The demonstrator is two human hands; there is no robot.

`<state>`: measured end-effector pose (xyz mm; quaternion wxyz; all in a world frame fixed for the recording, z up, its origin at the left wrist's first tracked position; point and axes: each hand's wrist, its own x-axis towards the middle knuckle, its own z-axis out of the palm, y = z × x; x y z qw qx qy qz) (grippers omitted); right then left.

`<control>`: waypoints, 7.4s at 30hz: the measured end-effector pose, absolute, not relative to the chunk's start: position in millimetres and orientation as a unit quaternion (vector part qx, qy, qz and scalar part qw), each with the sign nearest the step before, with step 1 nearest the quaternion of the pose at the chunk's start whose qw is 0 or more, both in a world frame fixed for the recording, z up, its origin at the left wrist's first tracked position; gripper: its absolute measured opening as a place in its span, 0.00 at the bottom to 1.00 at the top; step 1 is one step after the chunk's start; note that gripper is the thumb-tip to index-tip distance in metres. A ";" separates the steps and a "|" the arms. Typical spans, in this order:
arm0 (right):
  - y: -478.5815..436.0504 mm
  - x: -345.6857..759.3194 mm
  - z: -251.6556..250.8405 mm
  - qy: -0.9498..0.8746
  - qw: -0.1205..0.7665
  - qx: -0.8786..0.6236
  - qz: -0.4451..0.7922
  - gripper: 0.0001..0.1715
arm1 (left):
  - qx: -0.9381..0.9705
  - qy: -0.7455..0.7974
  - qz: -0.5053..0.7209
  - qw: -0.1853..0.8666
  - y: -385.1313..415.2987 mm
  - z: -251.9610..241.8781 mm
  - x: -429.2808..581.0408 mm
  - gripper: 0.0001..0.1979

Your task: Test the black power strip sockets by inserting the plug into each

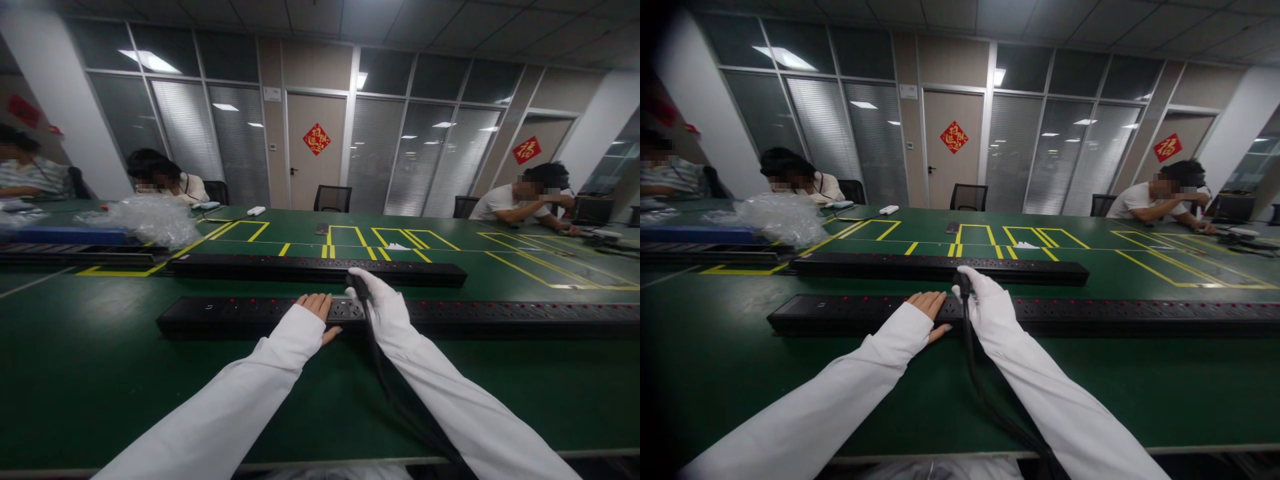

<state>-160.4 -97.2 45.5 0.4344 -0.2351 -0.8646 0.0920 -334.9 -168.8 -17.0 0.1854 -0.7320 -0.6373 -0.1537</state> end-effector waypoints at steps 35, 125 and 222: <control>-72.0 -136.3 40.6 -0.926 0.268 -0.261 0.056 0.17 | -0.716 -0.650 -0.166 0.190 -177.8 -7.8 -326.0 0.31; -111.1 -163.7 13.6 -0.935 0.298 -0.183 -0.061 0.32 | -0.729 -0.619 -0.195 0.218 -175.6 -16.7 -331.0 0.27; -111.3 -162.1 14.2 -0.938 0.288 -0.184 -0.056 0.33 | -0.723 -0.623 -0.193 0.228 -177.8 -13.2 -327.2 0.27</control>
